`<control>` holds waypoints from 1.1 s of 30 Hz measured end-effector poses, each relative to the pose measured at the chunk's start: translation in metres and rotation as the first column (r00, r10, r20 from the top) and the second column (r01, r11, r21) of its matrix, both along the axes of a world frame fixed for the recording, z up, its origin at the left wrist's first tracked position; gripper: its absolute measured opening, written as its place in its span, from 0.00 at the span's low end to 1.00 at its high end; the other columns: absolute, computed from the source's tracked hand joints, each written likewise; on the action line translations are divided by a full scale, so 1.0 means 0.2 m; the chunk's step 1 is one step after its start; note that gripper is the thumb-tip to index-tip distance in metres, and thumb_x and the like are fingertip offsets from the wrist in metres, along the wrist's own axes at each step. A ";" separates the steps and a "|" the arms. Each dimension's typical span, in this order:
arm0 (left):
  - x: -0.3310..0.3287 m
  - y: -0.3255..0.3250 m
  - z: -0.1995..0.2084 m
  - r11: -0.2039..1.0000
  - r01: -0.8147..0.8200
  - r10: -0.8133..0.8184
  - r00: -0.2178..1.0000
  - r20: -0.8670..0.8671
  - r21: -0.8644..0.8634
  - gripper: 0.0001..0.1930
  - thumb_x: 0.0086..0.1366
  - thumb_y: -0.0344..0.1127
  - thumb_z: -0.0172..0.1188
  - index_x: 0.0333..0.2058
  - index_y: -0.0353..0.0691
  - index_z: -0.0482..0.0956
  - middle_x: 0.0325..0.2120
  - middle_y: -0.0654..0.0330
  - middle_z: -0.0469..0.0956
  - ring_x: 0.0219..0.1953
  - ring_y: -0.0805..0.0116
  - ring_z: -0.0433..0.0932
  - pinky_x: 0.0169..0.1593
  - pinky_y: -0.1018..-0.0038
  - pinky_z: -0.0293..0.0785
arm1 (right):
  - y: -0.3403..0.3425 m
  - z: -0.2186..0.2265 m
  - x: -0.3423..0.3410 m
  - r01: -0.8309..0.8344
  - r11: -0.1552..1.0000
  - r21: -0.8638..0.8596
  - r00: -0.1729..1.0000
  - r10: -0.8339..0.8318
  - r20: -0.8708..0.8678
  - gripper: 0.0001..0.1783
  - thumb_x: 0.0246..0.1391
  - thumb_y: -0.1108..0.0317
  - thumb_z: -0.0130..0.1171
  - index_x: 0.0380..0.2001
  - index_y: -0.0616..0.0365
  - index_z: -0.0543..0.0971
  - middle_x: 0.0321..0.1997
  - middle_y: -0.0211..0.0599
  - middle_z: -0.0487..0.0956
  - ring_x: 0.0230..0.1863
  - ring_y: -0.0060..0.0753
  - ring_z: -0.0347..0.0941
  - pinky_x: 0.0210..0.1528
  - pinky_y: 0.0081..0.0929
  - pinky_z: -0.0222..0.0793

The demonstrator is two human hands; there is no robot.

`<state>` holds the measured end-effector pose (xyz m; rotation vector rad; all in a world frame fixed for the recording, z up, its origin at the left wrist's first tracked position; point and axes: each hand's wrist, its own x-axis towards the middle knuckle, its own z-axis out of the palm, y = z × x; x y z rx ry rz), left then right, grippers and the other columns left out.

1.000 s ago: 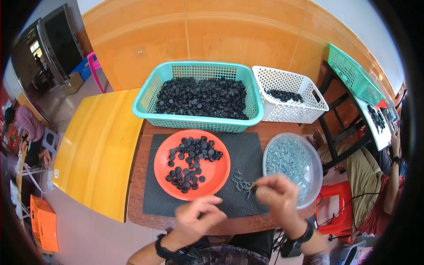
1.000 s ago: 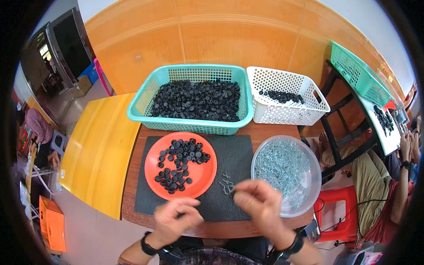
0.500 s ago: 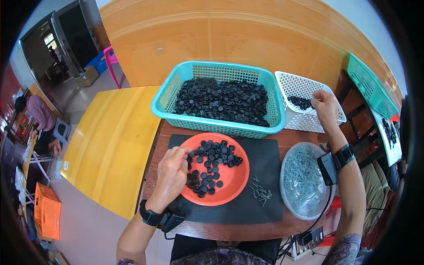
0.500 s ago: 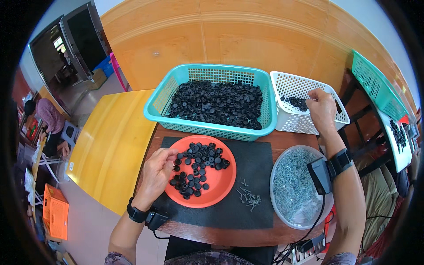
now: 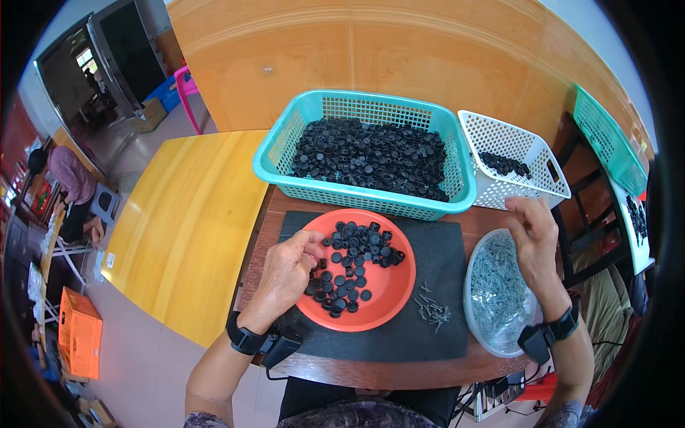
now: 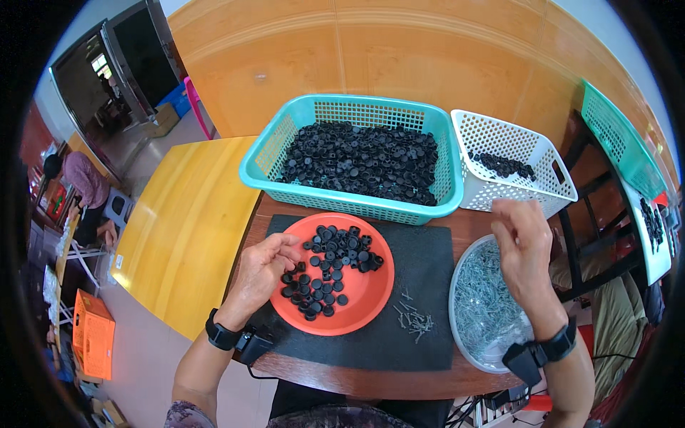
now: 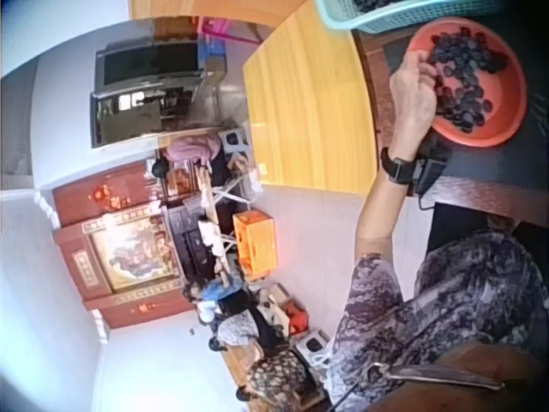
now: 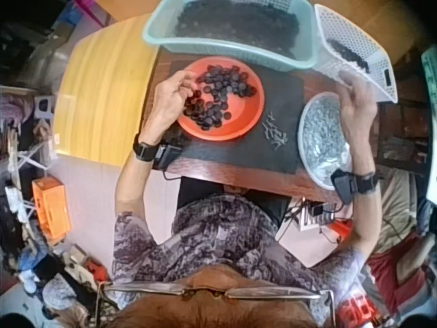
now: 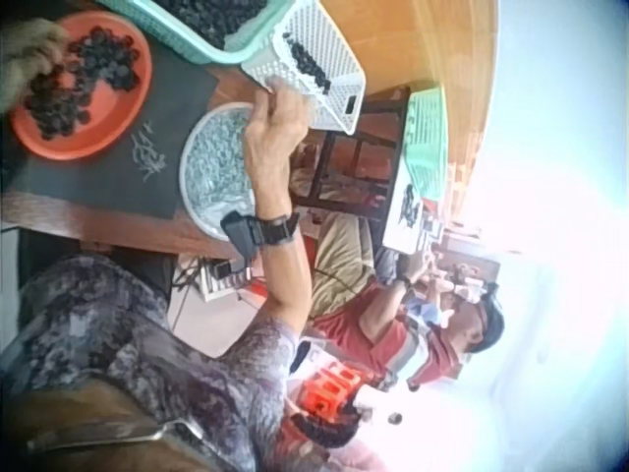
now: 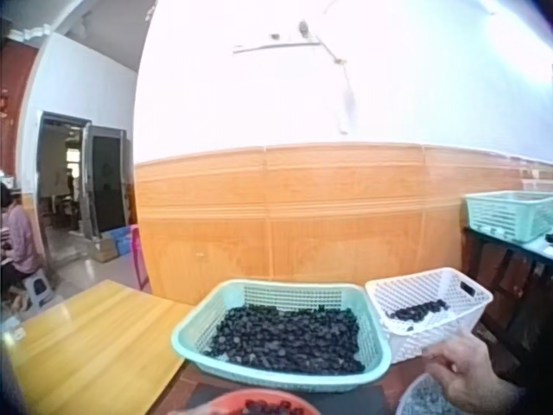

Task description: The person assembles components by hand by picking up a black plastic part and a screw, then inserting the screw into the part. After joining them, the person places the assembled unit onto a black mat and repeats the process.

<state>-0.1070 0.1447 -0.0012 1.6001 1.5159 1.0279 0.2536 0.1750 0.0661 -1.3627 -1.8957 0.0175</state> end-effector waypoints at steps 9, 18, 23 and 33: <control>0.01 0.09 -0.03 0.916 0.223 0.003 0.828 -0.561 0.334 0.10 0.52 0.24 0.57 0.36 0.32 0.78 0.29 0.52 0.79 0.33 0.56 0.77 0.37 0.66 0.74 | -0.22 -0.04 -0.09 -0.225 0.974 0.004 0.972 0.224 0.076 0.11 0.42 0.85 0.58 0.32 0.65 0.76 0.34 0.45 0.78 0.34 0.45 0.73 0.36 0.32 0.68; 0.10 0.17 -0.05 0.947 0.211 0.083 0.567 -0.820 0.243 0.07 0.46 0.29 0.64 0.24 0.36 0.76 0.25 0.51 0.78 0.33 0.51 0.78 0.36 0.59 0.74 | -0.29 -0.12 -0.18 -0.380 0.925 -0.002 0.925 0.380 0.011 0.12 0.39 0.86 0.58 0.31 0.66 0.77 0.33 0.46 0.79 0.29 0.45 0.74 0.31 0.34 0.68; 0.07 0.19 -0.08 0.944 0.222 0.062 0.606 -0.793 0.243 0.07 0.47 0.29 0.62 0.23 0.34 0.73 0.25 0.48 0.76 0.33 0.47 0.77 0.35 0.55 0.71 | -0.38 -0.22 -0.21 -0.429 0.903 -0.017 0.902 0.428 -0.047 0.13 0.34 0.86 0.57 0.29 0.67 0.77 0.31 0.45 0.78 0.27 0.44 0.72 0.28 0.34 0.69; 0.10 -0.07 0.13 0.973 0.056 0.012 0.957 -0.290 0.225 0.06 0.54 0.25 0.61 0.27 0.30 0.72 0.23 0.55 0.77 0.24 0.63 0.75 0.29 0.72 0.70 | -0.59 -0.35 -0.23 -0.232 0.956 -0.180 0.952 0.261 0.160 0.08 0.36 0.77 0.65 0.23 0.62 0.75 0.20 0.37 0.70 0.23 0.38 0.68 0.23 0.32 0.64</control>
